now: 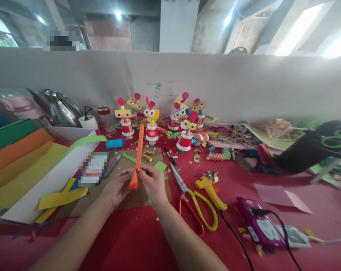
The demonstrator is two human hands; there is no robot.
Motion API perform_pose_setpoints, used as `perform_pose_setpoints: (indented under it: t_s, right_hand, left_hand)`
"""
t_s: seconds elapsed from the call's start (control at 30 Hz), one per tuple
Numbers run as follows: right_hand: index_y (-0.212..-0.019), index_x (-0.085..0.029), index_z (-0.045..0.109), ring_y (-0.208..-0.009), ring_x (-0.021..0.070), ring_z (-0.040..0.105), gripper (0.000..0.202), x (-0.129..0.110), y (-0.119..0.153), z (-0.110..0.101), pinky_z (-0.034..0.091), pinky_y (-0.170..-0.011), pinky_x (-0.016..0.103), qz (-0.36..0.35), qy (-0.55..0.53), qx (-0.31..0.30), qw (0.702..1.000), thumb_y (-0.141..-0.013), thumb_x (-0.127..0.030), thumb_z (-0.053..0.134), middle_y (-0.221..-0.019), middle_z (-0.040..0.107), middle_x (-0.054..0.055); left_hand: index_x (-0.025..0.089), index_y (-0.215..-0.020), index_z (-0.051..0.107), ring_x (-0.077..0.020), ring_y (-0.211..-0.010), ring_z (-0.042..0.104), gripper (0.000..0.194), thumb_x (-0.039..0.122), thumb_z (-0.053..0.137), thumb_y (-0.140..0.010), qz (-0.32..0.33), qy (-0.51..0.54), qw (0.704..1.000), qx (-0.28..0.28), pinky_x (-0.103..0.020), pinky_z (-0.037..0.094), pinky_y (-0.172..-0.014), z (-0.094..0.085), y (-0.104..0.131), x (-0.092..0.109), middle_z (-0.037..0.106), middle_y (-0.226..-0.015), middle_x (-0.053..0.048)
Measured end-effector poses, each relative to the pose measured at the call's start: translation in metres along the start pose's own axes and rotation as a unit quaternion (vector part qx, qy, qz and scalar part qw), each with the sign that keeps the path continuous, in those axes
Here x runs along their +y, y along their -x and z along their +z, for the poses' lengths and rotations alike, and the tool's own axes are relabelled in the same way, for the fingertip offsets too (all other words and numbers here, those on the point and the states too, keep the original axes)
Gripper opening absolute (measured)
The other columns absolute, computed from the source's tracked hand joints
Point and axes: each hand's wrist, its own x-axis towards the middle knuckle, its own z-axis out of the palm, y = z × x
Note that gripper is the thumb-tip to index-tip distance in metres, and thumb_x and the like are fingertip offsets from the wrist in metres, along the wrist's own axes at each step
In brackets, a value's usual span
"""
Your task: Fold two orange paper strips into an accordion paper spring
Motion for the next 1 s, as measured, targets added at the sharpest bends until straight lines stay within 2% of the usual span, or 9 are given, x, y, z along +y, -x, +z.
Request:
perform_pose_setpoints:
  t_s: [0.2,0.3,0.37,0.43,0.5,0.6,0.67,0.8,1.0]
  right_hand:
    - [-0.084,-0.02,0.075,-0.065,0.0153,0.06,0.018,0.009,-0.002,-0.006,0.048,-0.063,0.028,-0.045,0.073,0.002,0.996,-0.069,-0.029,0.071,-0.08,0.071,0.003]
    - [-0.083,-0.021,0.075,-0.066,0.016,0.059,0.016,0.008,-0.003,-0.005,0.048,-0.063,0.028,-0.058,0.105,0.023,0.992,-0.072,-0.029,0.067,-0.075,0.069,0.002]
    - [-0.08,-0.02,0.075,-0.067,0.0169,0.06,0.014,0.007,-0.002,-0.003,0.049,-0.066,0.029,-0.067,0.124,0.001,0.99,-0.073,-0.028,0.066,-0.069,0.068,0.001]
    - [-0.08,-0.019,0.075,-0.07,0.018,0.062,0.013,0.005,-0.002,-0.001,0.049,-0.072,0.031,-0.076,0.118,-0.041,0.989,-0.073,-0.028,0.067,-0.071,0.07,0.002]
    - [-0.083,-0.019,0.074,-0.073,0.0184,0.063,0.016,0.003,0.0,0.001,0.049,-0.076,0.032,-0.07,0.089,-0.057,0.992,-0.071,-0.028,0.069,-0.076,0.071,0.002]
    - [-0.086,-0.018,0.073,-0.068,0.0165,0.062,0.02,0.003,0.001,0.003,0.049,-0.069,0.029,-0.054,0.046,-0.005,0.997,-0.07,-0.03,0.071,-0.075,0.071,0.002]
    - [-0.081,-0.016,0.073,-0.062,0.0144,0.06,0.018,0.004,0.001,0.004,0.048,-0.062,0.026,-0.05,0.032,0.028,0.998,-0.069,-0.029,0.072,-0.069,0.069,0.002]
    - [-0.071,-0.014,0.071,-0.057,0.0116,0.056,0.013,0.002,0.001,0.004,0.045,-0.057,0.024,-0.044,0.02,0.042,0.998,-0.068,-0.027,0.072,-0.062,0.066,0.001]
    - [-0.075,-0.015,0.072,-0.057,0.0123,0.058,0.013,0.002,0.0,0.005,0.046,-0.058,0.025,-0.028,-0.008,0.041,0.999,-0.068,-0.027,0.072,-0.065,0.068,0.001]
  left_hand:
    - [0.011,-0.073,0.073,-0.0133,-0.062,0.062,0.023,0.025,0.082,-0.057,0.032,-0.055,0.998,-0.001,-0.027,0.049,-0.068,0.006,0.0,0.005,0.07,-0.067,-0.007]
    - [0.011,-0.073,0.073,-0.0122,-0.06,0.061,0.023,0.027,0.08,-0.059,0.059,-0.074,0.996,0.008,-0.025,0.048,-0.066,0.008,0.001,0.005,0.07,-0.066,-0.006]
    - [0.011,-0.07,0.072,-0.0112,-0.06,0.06,0.022,0.028,0.08,-0.059,0.08,-0.077,0.993,0.025,-0.024,0.047,-0.065,0.009,0.001,0.004,0.069,-0.064,-0.004]
    - [0.012,-0.07,0.072,-0.0108,-0.061,0.059,0.021,0.028,0.08,-0.058,0.1,-0.078,0.991,0.043,-0.023,0.047,-0.065,0.01,0.001,0.002,0.068,-0.064,-0.003]
    - [0.013,-0.072,0.072,-0.0115,-0.064,0.06,0.021,0.028,0.079,-0.059,0.115,-0.075,0.989,0.051,-0.024,0.047,-0.068,0.01,0.0,-0.001,0.069,-0.067,-0.003]
    - [0.013,-0.073,0.072,-0.012,-0.067,0.061,0.019,0.027,0.078,-0.061,0.126,-0.063,0.989,0.052,-0.024,0.047,-0.07,0.012,0.001,-0.005,0.07,-0.071,-0.003]
    - [0.013,-0.072,0.072,-0.0118,-0.067,0.062,0.018,0.026,0.078,-0.061,0.123,-0.042,0.99,0.055,-0.024,0.047,-0.07,0.013,0.002,-0.007,0.07,-0.071,-0.003]
    - [0.013,-0.071,0.071,-0.0123,-0.068,0.063,0.016,0.021,0.079,-0.059,0.085,0.005,0.996,0.035,-0.024,0.048,-0.07,0.013,0.001,-0.004,0.07,-0.071,-0.004]
    - [0.013,-0.081,0.072,-0.0117,-0.065,0.062,0.021,0.029,0.075,-0.067,0.012,-0.019,1.0,0.007,-0.023,0.045,-0.064,0.008,0.003,0.004,0.07,-0.073,-0.005]
